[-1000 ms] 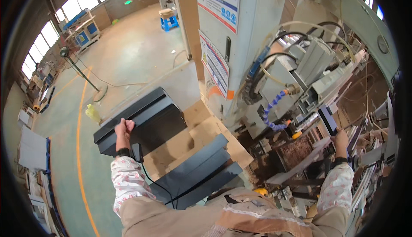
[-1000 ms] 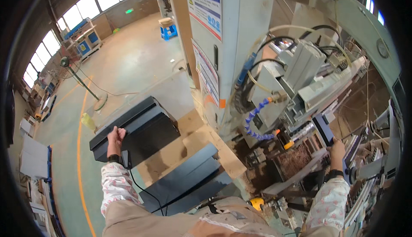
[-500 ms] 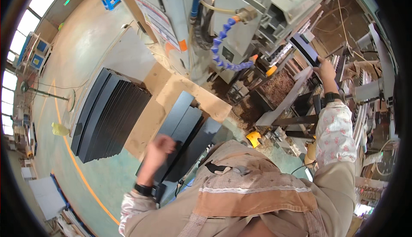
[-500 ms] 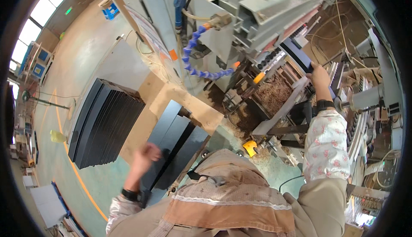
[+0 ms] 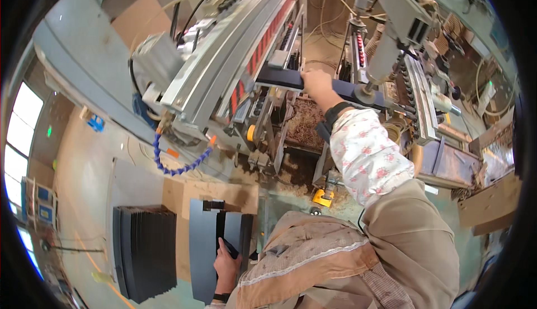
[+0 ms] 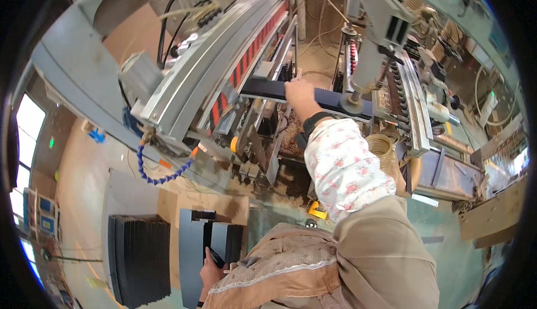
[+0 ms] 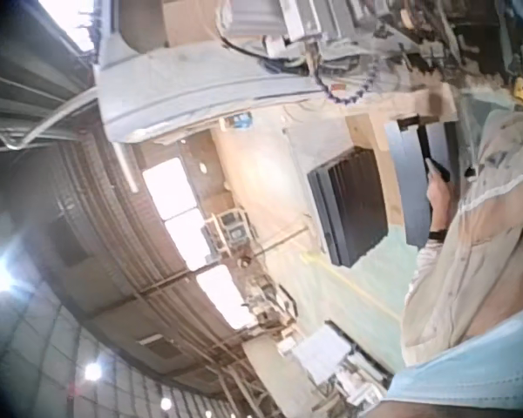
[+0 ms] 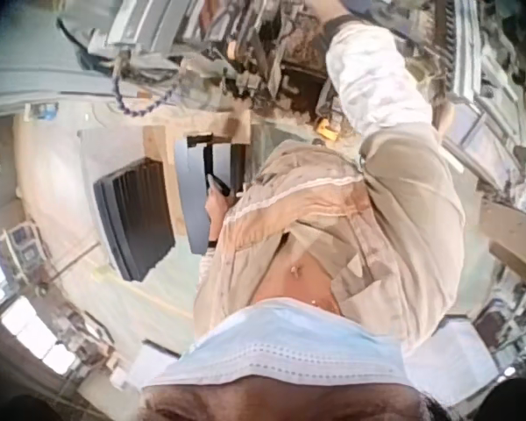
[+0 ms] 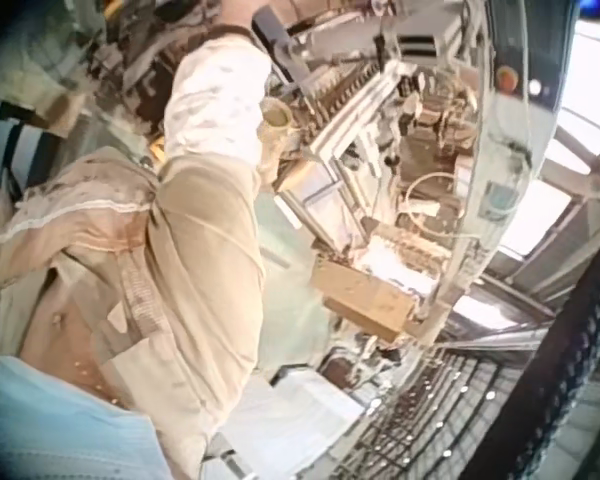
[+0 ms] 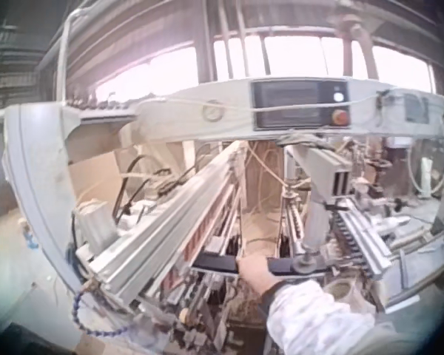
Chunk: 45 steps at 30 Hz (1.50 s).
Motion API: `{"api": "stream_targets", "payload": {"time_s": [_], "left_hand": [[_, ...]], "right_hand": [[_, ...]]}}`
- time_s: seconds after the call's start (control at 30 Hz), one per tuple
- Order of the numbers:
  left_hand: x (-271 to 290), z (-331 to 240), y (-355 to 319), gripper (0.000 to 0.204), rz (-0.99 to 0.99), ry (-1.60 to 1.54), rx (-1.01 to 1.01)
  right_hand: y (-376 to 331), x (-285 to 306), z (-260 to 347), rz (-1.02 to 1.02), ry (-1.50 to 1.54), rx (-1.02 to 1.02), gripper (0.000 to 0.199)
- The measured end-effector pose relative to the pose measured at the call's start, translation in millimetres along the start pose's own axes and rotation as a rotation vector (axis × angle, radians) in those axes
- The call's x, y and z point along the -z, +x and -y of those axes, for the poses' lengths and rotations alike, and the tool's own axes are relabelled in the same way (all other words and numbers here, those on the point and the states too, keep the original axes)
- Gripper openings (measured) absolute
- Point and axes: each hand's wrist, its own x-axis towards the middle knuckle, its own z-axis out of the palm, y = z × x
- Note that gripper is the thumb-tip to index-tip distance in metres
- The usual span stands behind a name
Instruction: Feeding black slats into an industrial machine and stacking the processed pieces.
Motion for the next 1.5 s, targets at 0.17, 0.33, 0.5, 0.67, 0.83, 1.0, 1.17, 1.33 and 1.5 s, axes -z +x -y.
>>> {"api": "stream_targets", "payload": {"time_s": [0.17, 0.33, 0.5, 0.67, 0.83, 1.0, 1.17, 1.33, 1.5], "left_hand": [[27, -19, -5, 0.1, -0.008, 0.042, -0.024], [117, -51, -21, 0.104, -0.266, -0.242, -0.195], [190, -87, -26, 0.071, -0.639, -0.827, -0.42], [208, -128, -7, 0.117, -0.682, -1.26, -0.55], [187, -173, 30, 0.074, -0.471, -1.62, -0.702], [159, -199, 45, 0.075, -0.3, -1.677, -0.69], [143, -203, 45, 0.081, -0.232, -1.521, -0.66], [139, -175, 48, 0.069, -0.111, -1.338, -0.458], [120, -141, 38, 0.048, -0.07, -1.297, -0.283]], "right_hand": [[-2, -7, -2, -0.024, 0.041, -0.031, 0.019], [-3, -22, 0, -0.058, 0.068, -0.035, 0.024], [-35, -20, 11, -0.34, 0.021, -0.017, 0.038], [-108, 43, 79, 0.021, 0.874, 0.533, 0.061], [-195, 109, 119, 0.564, 1.36, 0.952, 0.073], [-210, 125, 87, 0.693, 1.432, 0.887, 0.076], [-228, 114, 75, 0.626, 1.449, 0.714, 0.079], [-231, 109, 54, 0.479, 1.298, 0.581, 0.076], [-225, 111, 15, 0.258, 0.919, 0.531, 0.077]]}}
